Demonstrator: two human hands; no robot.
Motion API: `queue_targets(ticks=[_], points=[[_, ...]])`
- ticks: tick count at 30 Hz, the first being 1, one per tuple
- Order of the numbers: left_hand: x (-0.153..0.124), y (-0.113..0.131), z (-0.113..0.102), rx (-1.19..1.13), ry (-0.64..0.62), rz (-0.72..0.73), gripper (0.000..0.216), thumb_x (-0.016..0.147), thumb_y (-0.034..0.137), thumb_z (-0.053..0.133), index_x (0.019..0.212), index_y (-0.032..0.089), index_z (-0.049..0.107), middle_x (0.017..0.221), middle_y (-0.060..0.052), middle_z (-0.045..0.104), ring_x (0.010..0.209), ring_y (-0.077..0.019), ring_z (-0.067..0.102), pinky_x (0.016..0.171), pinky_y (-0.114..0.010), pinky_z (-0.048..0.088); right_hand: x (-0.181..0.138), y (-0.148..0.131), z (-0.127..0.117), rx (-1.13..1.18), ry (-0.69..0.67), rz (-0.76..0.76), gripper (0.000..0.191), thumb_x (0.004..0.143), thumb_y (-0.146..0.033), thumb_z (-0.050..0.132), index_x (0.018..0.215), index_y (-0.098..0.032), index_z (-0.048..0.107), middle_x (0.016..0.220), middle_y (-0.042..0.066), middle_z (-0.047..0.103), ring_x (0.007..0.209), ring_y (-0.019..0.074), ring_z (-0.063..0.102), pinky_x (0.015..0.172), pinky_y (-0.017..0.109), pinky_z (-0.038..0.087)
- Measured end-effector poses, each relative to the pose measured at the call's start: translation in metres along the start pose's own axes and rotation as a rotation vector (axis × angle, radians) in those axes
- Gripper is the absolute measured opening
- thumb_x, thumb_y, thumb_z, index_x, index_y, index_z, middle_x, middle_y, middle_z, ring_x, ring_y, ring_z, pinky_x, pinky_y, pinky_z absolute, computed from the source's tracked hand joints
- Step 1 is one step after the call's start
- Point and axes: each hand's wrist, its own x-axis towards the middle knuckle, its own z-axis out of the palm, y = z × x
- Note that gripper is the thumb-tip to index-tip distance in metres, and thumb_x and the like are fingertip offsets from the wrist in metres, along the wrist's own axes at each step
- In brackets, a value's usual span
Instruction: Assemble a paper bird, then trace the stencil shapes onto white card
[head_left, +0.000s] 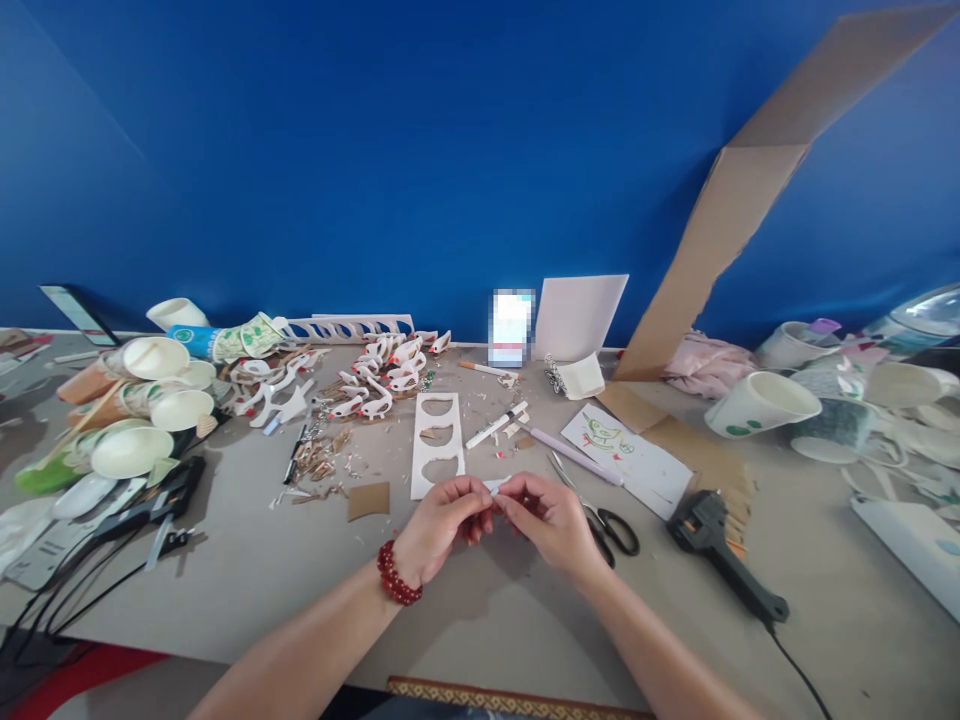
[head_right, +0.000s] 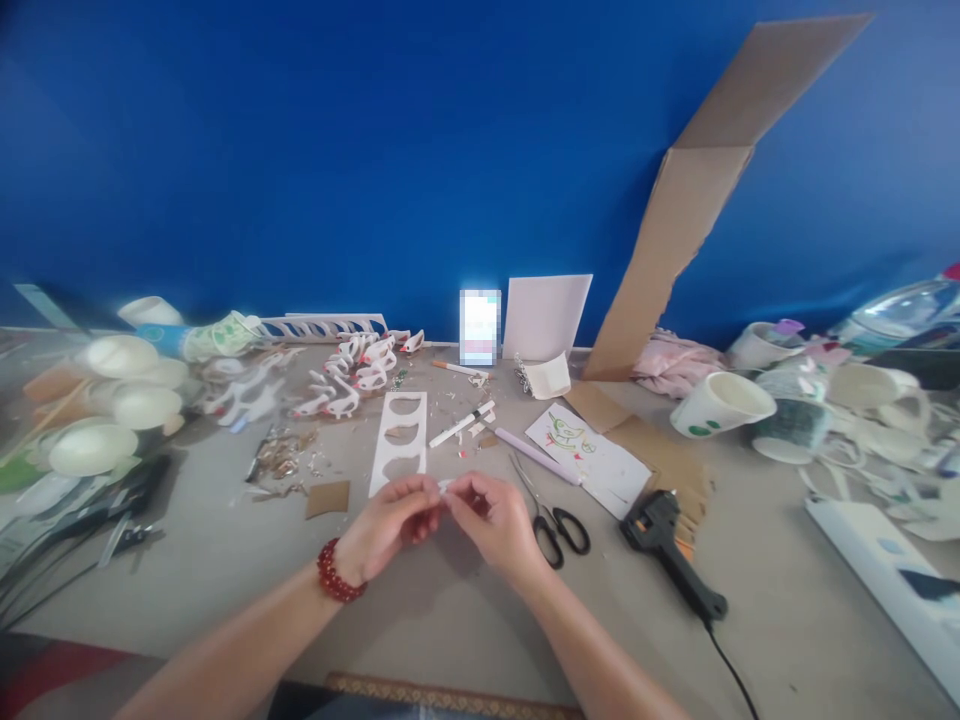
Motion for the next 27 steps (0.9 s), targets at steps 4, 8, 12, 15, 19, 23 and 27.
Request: queue_targets(ticks=[4,8,12,15,19,23,27], points=[[0.0,0.0,0.001,-0.025,0.011,0.013,0.026,0.075,0.035,0.069,0.066,0.016,0.054,0.055,0.002,0.056,0.049,-0.0062,0.045,0.048,-0.017,0.032,0.0,-0.007,-0.002,-0.154,-0.023,-0.14,0.015,0.089,-0.026,0.055,0.081,-0.019,0.065,0.069,0.001,0.065,0.059,0.0136,0.057,0.055,0.023,0.044],[0.0,-0.001,0.0,-0.04,0.014,0.025,0.026,0.074,0.034,0.07,0.064,0.015,0.055,0.053,0.003,0.054,0.047,-0.0057,0.044,0.046,-0.017,0.031,-0.001,-0.009,-0.005,-0.374,-0.021,-0.385,0.014,0.089,-0.017,0.051,0.087,-0.02,0.065,0.073,0.003,0.065,0.065,0.0154,0.058,0.062,0.026,0.044],[0.001,-0.004,-0.002,-0.075,0.02,-0.003,0.023,0.075,0.033,0.071,0.069,0.013,0.061,0.053,0.002,0.056,0.045,-0.0051,0.045,0.044,-0.016,0.032,-0.001,-0.008,-0.008,-0.482,-0.006,-0.542,0.016,0.089,-0.014,0.05,0.094,-0.021,0.063,0.077,0.005,0.067,0.071,0.0175,0.06,0.067,0.027,0.046],[0.001,-0.003,-0.004,-0.127,-0.063,-0.029,0.022,0.076,0.032,0.072,0.073,0.012,0.064,0.058,0.0,0.061,0.045,-0.006,0.049,0.045,-0.017,0.037,-0.002,-0.009,-0.009,-0.554,-0.03,-0.599,0.017,0.09,-0.012,0.048,0.094,-0.021,0.062,0.079,0.006,0.068,0.075,0.0185,0.06,0.07,0.028,0.046],[0.001,0.001,-0.006,-0.222,-0.147,-0.08,0.026,0.079,0.036,0.07,0.073,0.01,0.066,0.064,-0.005,0.065,0.05,-0.0097,0.056,0.047,-0.02,0.045,-0.002,-0.011,-0.009,-0.606,-0.05,-0.609,0.017,0.09,-0.012,0.047,0.087,-0.02,0.062,0.078,0.006,0.068,0.075,0.0184,0.059,0.071,0.029,0.046],[0.002,0.002,-0.008,-0.253,-0.167,-0.093,0.028,0.08,0.036,0.071,0.074,0.01,0.067,0.065,-0.005,0.065,0.049,-0.0094,0.056,0.048,-0.021,0.048,0.0,-0.01,-0.01,-0.577,-0.051,-0.615,0.019,0.09,-0.012,0.047,0.08,-0.02,0.061,0.077,0.006,0.067,0.075,0.0182,0.059,0.07,0.029,0.046],[0.002,-0.001,-0.01,-0.27,-0.199,-0.096,0.024,0.076,0.032,0.077,0.077,0.01,0.067,0.065,-0.004,0.066,0.049,-0.0084,0.056,0.049,-0.02,0.049,0.001,-0.005,-0.013,-0.454,-0.04,-0.572,0.018,0.089,-0.015,0.05,0.096,-0.023,0.065,0.087,0.007,0.071,0.078,0.0189,0.063,0.072,0.03,0.049]])
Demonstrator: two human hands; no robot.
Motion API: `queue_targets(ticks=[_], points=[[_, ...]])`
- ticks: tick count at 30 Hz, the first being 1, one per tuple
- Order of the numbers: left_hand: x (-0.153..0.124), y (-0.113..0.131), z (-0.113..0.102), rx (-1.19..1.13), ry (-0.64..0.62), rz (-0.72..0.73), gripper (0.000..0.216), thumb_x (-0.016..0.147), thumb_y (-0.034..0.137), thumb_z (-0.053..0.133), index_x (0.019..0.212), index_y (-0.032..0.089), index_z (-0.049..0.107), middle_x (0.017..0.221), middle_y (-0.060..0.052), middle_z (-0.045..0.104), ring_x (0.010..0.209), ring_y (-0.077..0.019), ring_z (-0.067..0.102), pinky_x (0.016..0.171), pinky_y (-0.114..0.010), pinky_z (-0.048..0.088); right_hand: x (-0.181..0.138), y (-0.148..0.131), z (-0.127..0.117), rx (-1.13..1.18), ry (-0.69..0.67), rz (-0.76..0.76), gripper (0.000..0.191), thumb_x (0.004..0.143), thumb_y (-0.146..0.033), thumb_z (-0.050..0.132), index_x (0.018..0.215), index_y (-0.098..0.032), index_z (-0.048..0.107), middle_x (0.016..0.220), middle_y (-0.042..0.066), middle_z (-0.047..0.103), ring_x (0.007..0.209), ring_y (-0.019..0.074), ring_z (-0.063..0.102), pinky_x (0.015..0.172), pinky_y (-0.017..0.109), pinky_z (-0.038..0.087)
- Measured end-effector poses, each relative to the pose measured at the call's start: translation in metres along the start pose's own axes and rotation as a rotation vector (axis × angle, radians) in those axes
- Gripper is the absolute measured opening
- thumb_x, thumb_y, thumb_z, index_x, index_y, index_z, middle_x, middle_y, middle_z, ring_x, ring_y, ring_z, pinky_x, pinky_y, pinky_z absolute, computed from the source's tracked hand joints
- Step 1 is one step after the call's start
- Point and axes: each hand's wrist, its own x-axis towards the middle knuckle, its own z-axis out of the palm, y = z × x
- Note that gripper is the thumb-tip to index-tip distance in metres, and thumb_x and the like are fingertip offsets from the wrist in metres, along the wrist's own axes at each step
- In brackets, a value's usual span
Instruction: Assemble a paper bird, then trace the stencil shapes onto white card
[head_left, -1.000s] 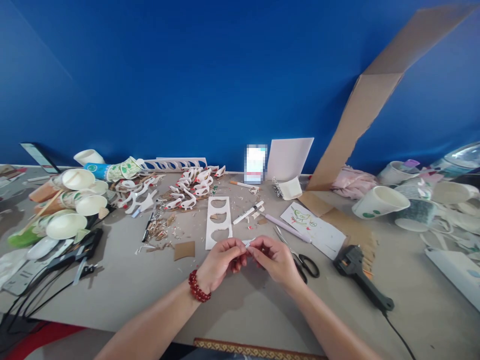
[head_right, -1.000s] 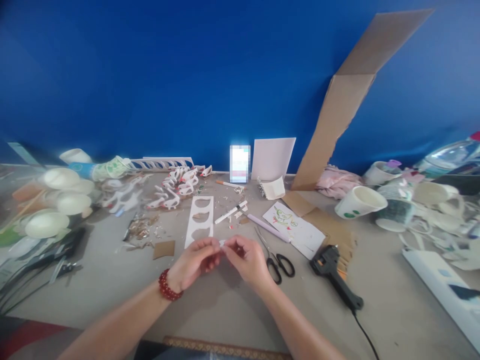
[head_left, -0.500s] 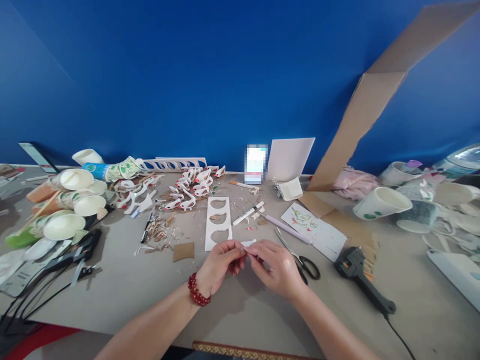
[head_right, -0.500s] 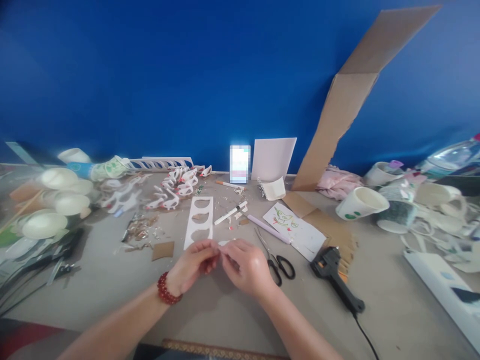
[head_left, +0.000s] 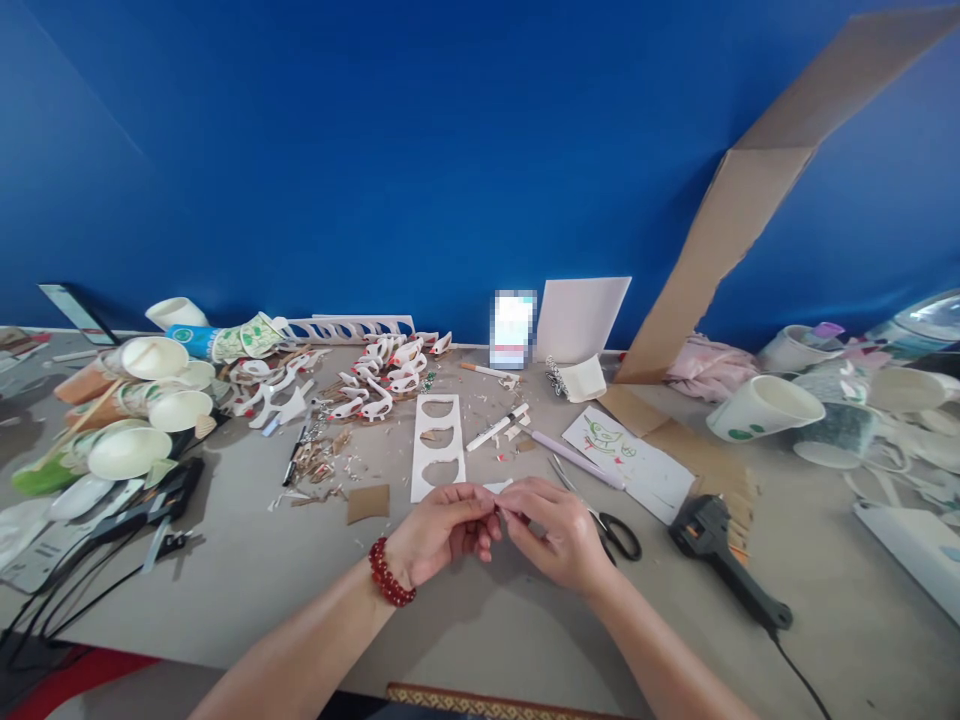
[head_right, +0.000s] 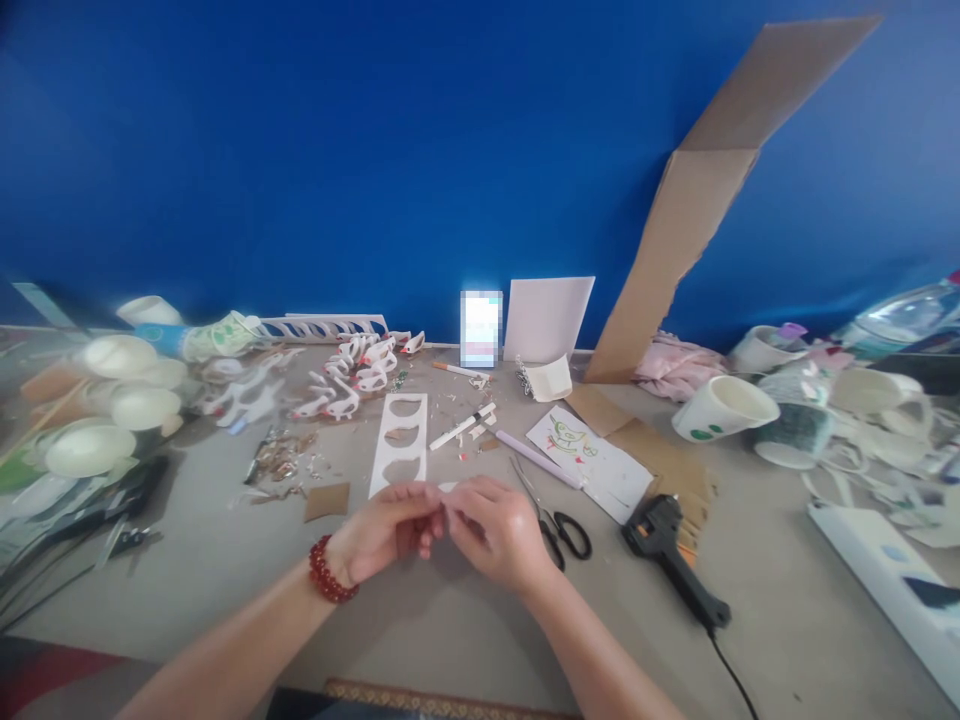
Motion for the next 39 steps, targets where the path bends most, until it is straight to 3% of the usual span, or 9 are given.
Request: queue_targets(ticks=[4,9,12,17,22,29,33,39], points=[[0.0,0.0,-0.001,-0.016,-0.005,-0.003,0.025,0.075,0.033,0.078,0.077,0.011,0.066,0.067,-0.004,0.066,0.051,-0.0085,0.057,0.052,-0.021,0.049,-0.002,0.002,0.001,0.105,-0.001,0.125,0.019,0.091,-0.019,0.051,0.102,-0.023,0.066,0.086,0.007,0.07,0.077,0.0191,0.063,0.069,0.03,0.05],[-0.001,0.001,0.001,0.052,0.035,0.031,0.027,0.075,0.033,0.079,0.082,0.013,0.063,0.07,-0.003,0.066,0.056,-0.0091,0.058,0.058,-0.022,0.052,0.002,-0.003,0.0,0.265,0.017,0.25,0.013,0.091,-0.024,0.054,0.091,-0.021,0.067,0.078,0.004,0.067,0.071,0.0166,0.061,0.064,0.027,0.048],[-0.002,0.001,0.004,0.18,0.072,0.1,0.029,0.078,0.038,0.075,0.085,0.014,0.061,0.071,-0.003,0.067,0.057,-0.0111,0.06,0.06,-0.025,0.052,0.003,-0.004,0.001,0.345,-0.002,0.364,0.013,0.09,-0.027,0.057,0.084,-0.02,0.065,0.074,0.003,0.066,0.064,0.0139,0.059,0.057,0.024,0.046],[-0.006,-0.001,0.01,0.569,0.174,0.312,0.019,0.086,0.033,0.063,0.095,0.017,0.06,0.074,-0.002,0.067,0.062,-0.014,0.063,0.064,-0.026,0.051,0.001,0.004,0.006,0.39,-0.015,0.47,0.011,0.088,-0.03,0.059,0.09,-0.019,0.063,0.076,0.002,0.067,0.061,0.0132,0.059,0.055,0.023,0.048],[-0.013,-0.005,0.012,0.98,0.295,0.547,0.015,0.09,0.023,0.055,0.101,0.023,0.066,0.093,-0.005,0.072,0.086,-0.0204,0.067,0.077,-0.027,0.049,0.0,0.005,0.007,0.381,-0.001,0.476,0.012,0.09,-0.031,0.059,0.091,-0.021,0.065,0.081,0.003,0.067,0.07,0.0158,0.063,0.056,0.023,0.051],[-0.016,-0.009,0.006,1.104,0.276,0.688,0.048,0.087,0.013,0.055,0.133,0.028,0.055,0.106,-0.006,0.072,0.101,-0.0227,0.065,0.093,-0.032,0.045,0.001,0.001,0.011,0.484,0.053,0.439,0.014,0.087,-0.033,0.064,0.094,-0.021,0.068,0.093,0.006,0.069,0.077,0.0172,0.064,0.06,0.026,0.055],[-0.016,-0.006,0.008,1.066,0.345,0.682,0.04,0.086,0.018,0.06,0.125,0.029,0.06,0.093,-0.005,0.072,0.09,-0.0219,0.065,0.088,-0.03,0.046,0.001,0.001,0.01,0.551,0.105,0.428,0.015,0.087,-0.035,0.065,0.09,-0.022,0.071,0.093,0.007,0.069,0.074,0.0165,0.064,0.058,0.026,0.055],[-0.015,0.0,0.014,1.097,0.361,0.684,0.011,0.089,0.025,0.059,0.093,0.026,0.069,0.088,-0.005,0.07,0.084,-0.0205,0.063,0.077,-0.026,0.045,0.002,0.0,0.012,0.772,0.147,0.572,0.022,0.081,-0.04,0.072,0.081,-0.019,0.067,0.079,0.002,0.064,0.059,0.011,0.057,0.051,0.022,0.049]])
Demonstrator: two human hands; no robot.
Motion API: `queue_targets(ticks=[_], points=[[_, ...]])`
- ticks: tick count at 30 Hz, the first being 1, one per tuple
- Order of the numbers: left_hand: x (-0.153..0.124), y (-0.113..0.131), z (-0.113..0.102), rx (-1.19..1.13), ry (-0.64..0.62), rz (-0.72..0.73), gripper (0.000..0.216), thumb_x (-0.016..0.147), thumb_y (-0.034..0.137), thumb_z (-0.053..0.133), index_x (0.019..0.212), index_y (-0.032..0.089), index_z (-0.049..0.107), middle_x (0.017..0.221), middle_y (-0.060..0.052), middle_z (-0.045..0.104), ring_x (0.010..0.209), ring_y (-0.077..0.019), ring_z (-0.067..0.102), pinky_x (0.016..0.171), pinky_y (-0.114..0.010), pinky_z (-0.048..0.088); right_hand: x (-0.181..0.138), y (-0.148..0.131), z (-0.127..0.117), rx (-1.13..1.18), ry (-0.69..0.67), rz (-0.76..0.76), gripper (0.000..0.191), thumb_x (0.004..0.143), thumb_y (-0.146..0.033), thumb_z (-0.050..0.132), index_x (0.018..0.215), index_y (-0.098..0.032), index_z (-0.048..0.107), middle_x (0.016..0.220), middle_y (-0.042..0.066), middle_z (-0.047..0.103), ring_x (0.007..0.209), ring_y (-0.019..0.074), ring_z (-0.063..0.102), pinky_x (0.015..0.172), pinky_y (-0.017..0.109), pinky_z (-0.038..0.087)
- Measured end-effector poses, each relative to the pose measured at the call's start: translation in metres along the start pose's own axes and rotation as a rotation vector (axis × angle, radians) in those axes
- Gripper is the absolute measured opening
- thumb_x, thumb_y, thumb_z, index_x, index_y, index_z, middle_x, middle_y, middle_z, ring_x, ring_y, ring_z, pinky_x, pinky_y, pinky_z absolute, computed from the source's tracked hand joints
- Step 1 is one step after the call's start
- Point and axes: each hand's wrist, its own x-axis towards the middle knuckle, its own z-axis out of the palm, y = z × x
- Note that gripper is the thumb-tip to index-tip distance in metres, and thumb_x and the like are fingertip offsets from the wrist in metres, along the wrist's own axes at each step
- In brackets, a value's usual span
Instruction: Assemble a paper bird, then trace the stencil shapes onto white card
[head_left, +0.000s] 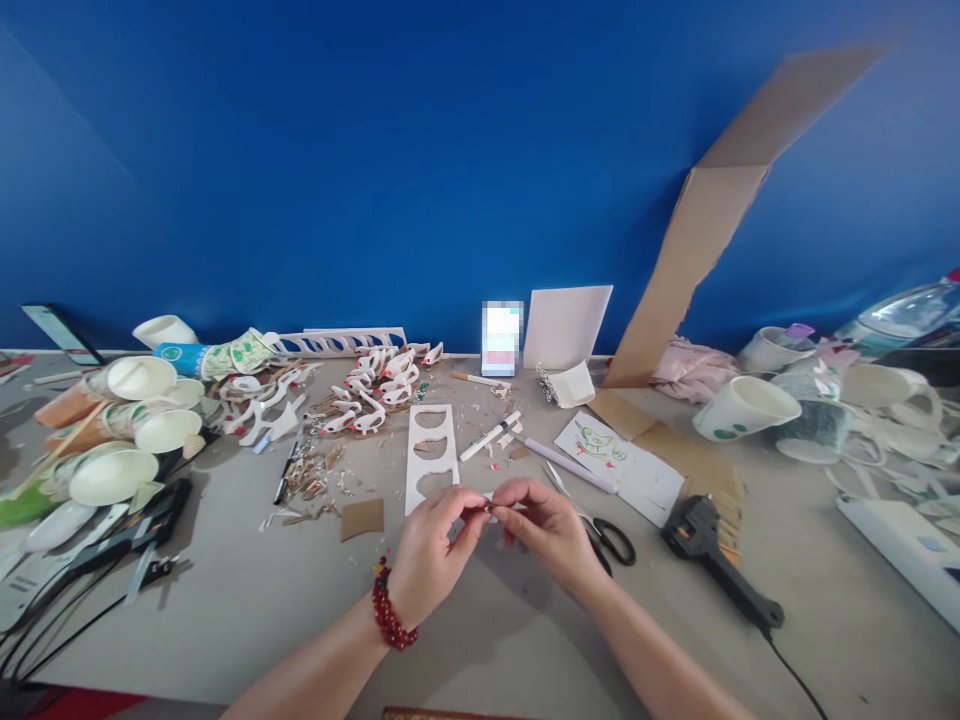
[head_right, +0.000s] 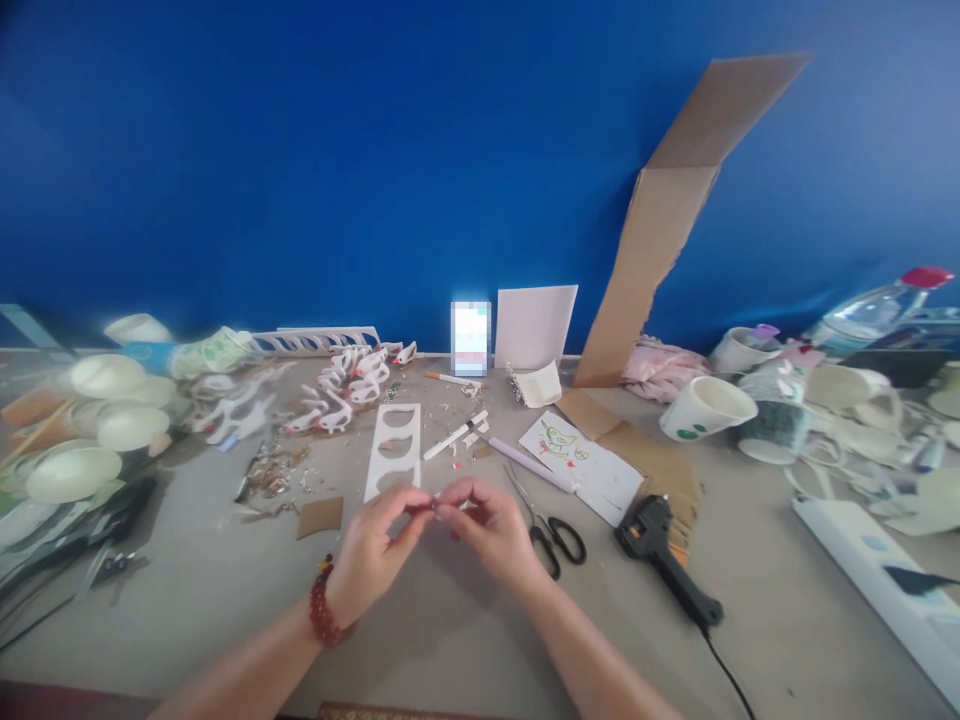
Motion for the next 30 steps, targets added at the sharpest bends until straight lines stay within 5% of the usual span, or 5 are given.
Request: queue_targets(ticks=[12,19,25,30], points=[[-0.0014,0.0025,0.0021,-0.094,0.023,-0.068,0.008,0.085,0.026,0.062,0.082,0.024,0.069,0.079,-0.004,0.068,0.077,-0.0194,0.059,0.075,-0.025,0.043,0.0004,-0.0024,0.0007,-0.017,-0.015,0.074,0.031,0.078,-0.048,0.073,0.081,-0.018,0.064,0.068,-0.002,0.06,0.053,0.0098,0.054,0.051,0.022,0.044],[0.001,0.0026,0.0,-0.387,-0.155,-0.228,0.018,0.093,0.035,0.053,0.086,0.019,0.06,0.076,-0.002,0.063,0.072,-0.0163,0.059,0.069,-0.024,0.045,-0.0023,-0.0032,-0.0008,-0.047,-0.019,0.054,0.024,0.083,-0.041,0.07,0.084,-0.018,0.067,0.067,0.0,0.063,0.055,0.0103,0.056,0.054,0.023,0.047],[0.0028,-0.0012,0.0012,-0.488,-0.126,-0.223,0.021,0.093,0.035,0.055,0.081,0.018,0.058,0.072,0.0,0.059,0.069,-0.0137,0.057,0.069,-0.024,0.045,-0.0067,-0.0043,0.0037,-0.141,-0.051,-0.153,0.019,0.086,-0.031,0.066,0.102,-0.021,0.066,0.085,0.004,0.066,0.068,0.0155,0.064,0.058,0.026,0.053],[0.0028,-0.0028,0.0043,-0.62,-0.155,-0.255,0.023,0.089,0.038,0.062,0.08,0.017,0.059,0.069,0.0,0.059,0.067,-0.0128,0.057,0.066,-0.024,0.046,-0.0074,-0.0062,0.0034,-0.338,0.011,-0.362,0.009,0.088,-0.022,0.063,0.096,-0.022,0.067,0.08,0.004,0.067,0.068,0.0155,0.064,0.063,0.027,0.053]])
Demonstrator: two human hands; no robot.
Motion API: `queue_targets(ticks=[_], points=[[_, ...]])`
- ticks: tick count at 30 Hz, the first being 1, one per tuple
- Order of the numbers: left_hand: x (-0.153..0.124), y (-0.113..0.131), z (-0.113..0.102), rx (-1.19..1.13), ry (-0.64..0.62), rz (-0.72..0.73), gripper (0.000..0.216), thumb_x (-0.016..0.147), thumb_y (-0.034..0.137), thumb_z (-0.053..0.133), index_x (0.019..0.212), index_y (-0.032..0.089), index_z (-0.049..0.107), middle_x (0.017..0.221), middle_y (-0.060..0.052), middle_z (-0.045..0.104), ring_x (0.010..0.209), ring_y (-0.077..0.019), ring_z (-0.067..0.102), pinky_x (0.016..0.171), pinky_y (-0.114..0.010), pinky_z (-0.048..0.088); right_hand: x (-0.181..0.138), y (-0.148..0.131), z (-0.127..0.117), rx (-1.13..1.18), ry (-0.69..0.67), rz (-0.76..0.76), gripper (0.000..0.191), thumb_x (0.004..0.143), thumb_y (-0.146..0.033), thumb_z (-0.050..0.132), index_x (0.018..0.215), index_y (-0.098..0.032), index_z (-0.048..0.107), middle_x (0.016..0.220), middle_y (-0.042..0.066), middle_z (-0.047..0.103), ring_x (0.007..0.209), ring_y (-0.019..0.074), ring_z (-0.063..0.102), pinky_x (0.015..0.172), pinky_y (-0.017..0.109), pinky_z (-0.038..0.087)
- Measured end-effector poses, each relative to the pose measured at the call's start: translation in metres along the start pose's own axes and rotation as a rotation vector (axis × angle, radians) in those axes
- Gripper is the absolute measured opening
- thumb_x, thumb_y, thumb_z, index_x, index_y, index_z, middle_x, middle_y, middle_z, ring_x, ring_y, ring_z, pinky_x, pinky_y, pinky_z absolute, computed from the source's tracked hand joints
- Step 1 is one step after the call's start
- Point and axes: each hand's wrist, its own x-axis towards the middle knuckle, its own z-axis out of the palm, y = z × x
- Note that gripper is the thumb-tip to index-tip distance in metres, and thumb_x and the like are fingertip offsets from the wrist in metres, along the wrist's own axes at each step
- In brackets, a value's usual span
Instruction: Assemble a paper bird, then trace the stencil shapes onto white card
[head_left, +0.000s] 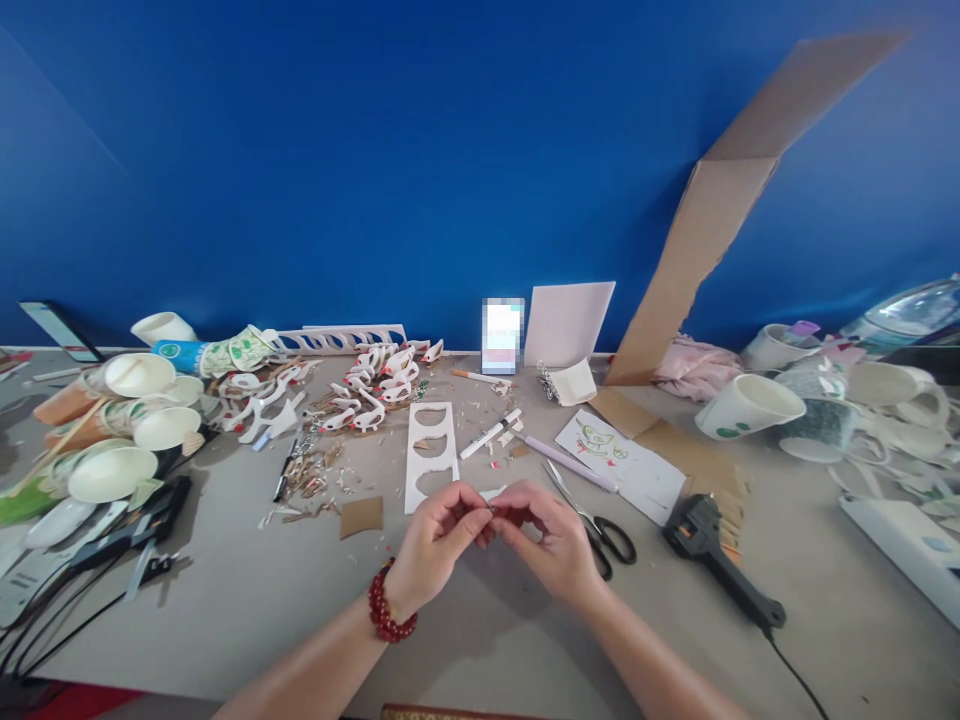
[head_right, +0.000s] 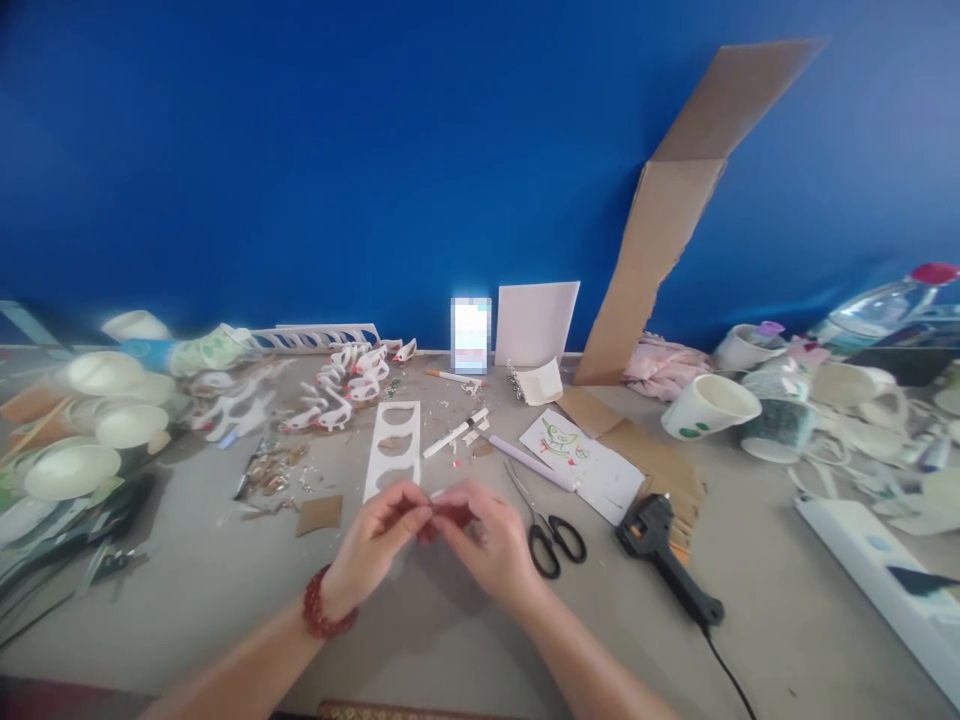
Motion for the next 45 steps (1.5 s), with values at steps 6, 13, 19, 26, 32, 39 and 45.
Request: queue_targets(ticks=[6,13,19,26,32,39,45], points=[[0.002,-0.003,0.0,-0.07,-0.006,-0.041,0.025,0.087,0.038,0.063,0.077,0.016,0.059,0.066,-0.001,0.061,0.062,-0.0123,0.057,0.06,-0.023,0.045,0.001,-0.003,-0.002,-0.014,0.048,0.037,0.015,0.091,-0.024,0.058,0.088,-0.02,0.072,0.076,0.005,0.069,0.061,0.0142,0.061,0.055,0.024,0.048],[0.001,0.0,0.002,0.147,0.059,0.03,0.017,0.09,0.028,0.056,0.078,0.016,0.058,0.069,0.001,0.056,0.065,-0.0116,0.054,0.063,-0.022,0.043,-0.003,0.0,0.003,0.099,0.051,0.258,0.018,0.089,-0.03,0.059,0.077,-0.017,0.065,0.063,0.0,0.059,0.052,0.0115,0.053,0.051,0.022,0.046],[0.0,0.002,0.004,0.183,0.047,-0.008,0.016,0.09,0.027,0.053,0.08,0.016,0.055,0.069,0.001,0.054,0.065,-0.0114,0.052,0.062,-0.021,0.041,-0.003,0.0,0.003,0.006,0.058,0.214,0.017,0.087,-0.025,0.058,0.074,-0.017,0.064,0.062,0.0,0.058,0.053,0.011,0.051,0.05,0.021,0.043],[0.0,0.006,0.006,0.152,0.046,-0.021,0.019,0.09,0.031,0.054,0.077,0.016,0.054,0.068,0.001,0.053,0.064,-0.0115,0.051,0.062,-0.022,0.042,-0.003,0.001,0.005,0.041,0.059,0.226,0.017,0.088,-0.027,0.058,0.076,-0.017,0.064,0.064,0.0,0.059,0.054,0.0115,0.053,0.051,0.021,0.045],[0.001,0.005,0.006,0.125,0.051,-0.022,0.021,0.089,0.033,0.057,0.077,0.016,0.055,0.067,0.001,0.054,0.064,-0.0115,0.052,0.062,-0.022,0.042,-0.004,0.0,0.006,0.079,0.066,0.252,0.018,0.089,-0.029,0.058,0.078,-0.017,0.064,0.062,-0.001,0.058,0.052,0.011,0.052,0.05,0.021,0.044],[0.001,0.003,0.006,0.077,0.057,-0.033,0.023,0.087,0.035,0.059,0.075,0.016,0.055,0.067,0.001,0.054,0.063,-0.0115,0.052,0.061,-0.023,0.043,-0.004,-0.002,0.008,0.062,0.081,0.19,0.017,0.089,-0.026,0.057,0.076,-0.018,0.063,0.065,0.0,0.058,0.054,0.0105,0.052,0.051,0.021,0.043],[0.001,0.004,0.007,0.076,0.062,-0.036,0.023,0.087,0.035,0.059,0.075,0.016,0.056,0.066,0.001,0.055,0.062,-0.0118,0.053,0.061,-0.023,0.043,-0.008,0.005,0.01,0.013,0.103,0.154,0.015,0.09,-0.024,0.057,0.078,-0.018,0.065,0.071,0.001,0.062,0.057,0.0118,0.054,0.054,0.022,0.045]])
